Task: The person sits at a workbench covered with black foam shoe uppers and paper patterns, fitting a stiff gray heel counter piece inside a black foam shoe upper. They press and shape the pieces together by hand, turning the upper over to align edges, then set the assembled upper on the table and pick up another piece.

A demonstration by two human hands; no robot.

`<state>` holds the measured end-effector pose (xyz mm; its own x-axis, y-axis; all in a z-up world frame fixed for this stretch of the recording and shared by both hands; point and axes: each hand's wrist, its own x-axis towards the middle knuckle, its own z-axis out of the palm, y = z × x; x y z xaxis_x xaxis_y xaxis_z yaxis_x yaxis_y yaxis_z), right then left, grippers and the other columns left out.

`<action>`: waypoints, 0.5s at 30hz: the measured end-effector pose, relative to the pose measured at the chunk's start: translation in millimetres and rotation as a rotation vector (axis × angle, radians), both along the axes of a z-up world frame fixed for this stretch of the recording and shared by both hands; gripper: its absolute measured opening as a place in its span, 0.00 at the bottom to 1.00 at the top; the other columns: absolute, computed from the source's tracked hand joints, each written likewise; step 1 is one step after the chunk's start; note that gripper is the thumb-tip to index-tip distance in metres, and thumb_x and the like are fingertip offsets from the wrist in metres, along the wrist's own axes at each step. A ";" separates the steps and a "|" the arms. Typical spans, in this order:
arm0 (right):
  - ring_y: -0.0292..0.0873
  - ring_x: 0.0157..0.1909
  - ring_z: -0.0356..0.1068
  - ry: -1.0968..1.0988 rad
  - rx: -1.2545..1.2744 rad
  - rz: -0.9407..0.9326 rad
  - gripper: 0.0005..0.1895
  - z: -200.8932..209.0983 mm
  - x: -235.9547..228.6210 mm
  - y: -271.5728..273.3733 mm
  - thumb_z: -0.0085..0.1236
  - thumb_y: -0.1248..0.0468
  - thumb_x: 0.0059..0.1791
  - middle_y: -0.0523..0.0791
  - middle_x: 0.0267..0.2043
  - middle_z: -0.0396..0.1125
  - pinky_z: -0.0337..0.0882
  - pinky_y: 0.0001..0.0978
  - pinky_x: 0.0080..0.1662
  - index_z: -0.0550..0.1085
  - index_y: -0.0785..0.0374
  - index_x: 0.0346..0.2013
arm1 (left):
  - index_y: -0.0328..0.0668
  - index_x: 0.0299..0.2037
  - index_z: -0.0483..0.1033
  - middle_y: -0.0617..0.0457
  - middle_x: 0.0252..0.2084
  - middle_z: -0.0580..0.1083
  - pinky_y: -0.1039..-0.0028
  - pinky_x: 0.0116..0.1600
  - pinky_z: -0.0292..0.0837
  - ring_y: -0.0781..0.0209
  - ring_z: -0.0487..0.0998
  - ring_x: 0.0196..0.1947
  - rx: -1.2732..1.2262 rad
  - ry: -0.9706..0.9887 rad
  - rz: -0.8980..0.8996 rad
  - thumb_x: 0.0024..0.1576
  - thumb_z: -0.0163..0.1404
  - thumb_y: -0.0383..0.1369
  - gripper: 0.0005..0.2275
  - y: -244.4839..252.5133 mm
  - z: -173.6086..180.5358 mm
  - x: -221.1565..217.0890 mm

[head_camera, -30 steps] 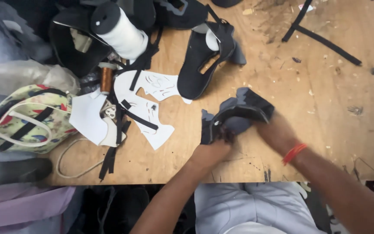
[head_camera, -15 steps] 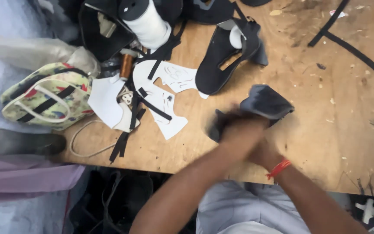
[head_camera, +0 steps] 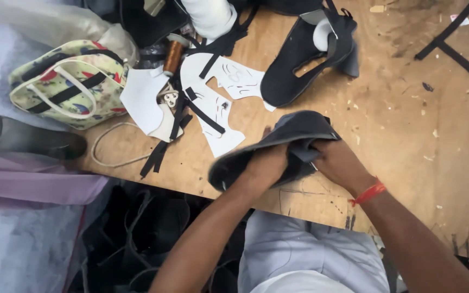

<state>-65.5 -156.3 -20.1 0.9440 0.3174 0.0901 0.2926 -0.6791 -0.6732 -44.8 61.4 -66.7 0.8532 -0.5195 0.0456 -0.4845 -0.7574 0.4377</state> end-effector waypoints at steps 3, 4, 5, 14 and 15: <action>0.60 0.61 0.67 -0.056 0.128 0.016 0.19 -4.0 -4.8 -3.8 0.56 0.65 0.46 0.57 0.57 0.70 0.67 0.47 0.60 0.77 0.67 0.51 | 0.41 0.72 0.57 0.32 0.75 0.53 0.28 0.60 0.52 0.29 0.50 0.76 0.294 -0.297 0.004 0.60 0.42 0.29 0.27 -17.3 26.6 -53.4; 0.60 0.61 0.67 -0.044 0.126 0.009 0.19 -5.8 -10.3 -4.4 0.56 0.65 0.46 0.57 0.57 0.70 0.67 0.47 0.60 0.77 0.67 0.51 | 0.41 0.72 0.57 0.32 0.75 0.53 0.28 0.60 0.52 0.29 0.50 0.76 0.292 -0.285 -0.004 0.60 0.42 0.29 0.27 -17.6 22.2 -54.5; 0.59 0.62 0.66 -0.017 0.161 0.015 0.20 -6.4 -12.4 -4.9 0.56 0.65 0.46 0.56 0.58 0.70 0.66 0.46 0.61 0.76 0.67 0.52 | 0.41 0.73 0.57 0.33 0.76 0.52 0.23 0.59 0.50 0.29 0.48 0.76 0.338 -0.337 -0.008 0.60 0.43 0.30 0.27 -17.8 18.6 -53.3; 0.62 0.56 0.69 -0.093 0.135 -0.005 0.15 14.1 -23.2 -10.6 0.51 0.70 0.45 0.59 0.49 0.71 0.69 0.49 0.55 0.76 0.69 0.45 | 0.47 0.67 0.66 0.35 0.64 0.66 0.48 0.67 0.62 0.32 0.65 0.62 -0.102 0.168 0.034 0.54 0.51 0.32 0.27 -37.4 7.7 0.5; 0.63 0.52 0.70 -0.074 0.093 -0.045 0.12 13.2 -25.3 -14.5 0.51 0.70 0.44 0.59 0.45 0.72 0.71 0.50 0.51 0.76 0.68 0.41 | 0.48 0.63 0.71 0.39 0.62 0.71 0.50 0.66 0.62 0.36 0.67 0.63 -0.172 0.145 0.056 0.54 0.51 0.30 0.24 -40.2 -13.6 5.9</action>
<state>-90.8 -170.9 -6.9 0.9470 0.2615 0.1868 0.3139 -0.6283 -0.7118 -38.9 21.3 -80.4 0.8848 -0.4660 0.0039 -0.3660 -0.6897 0.6247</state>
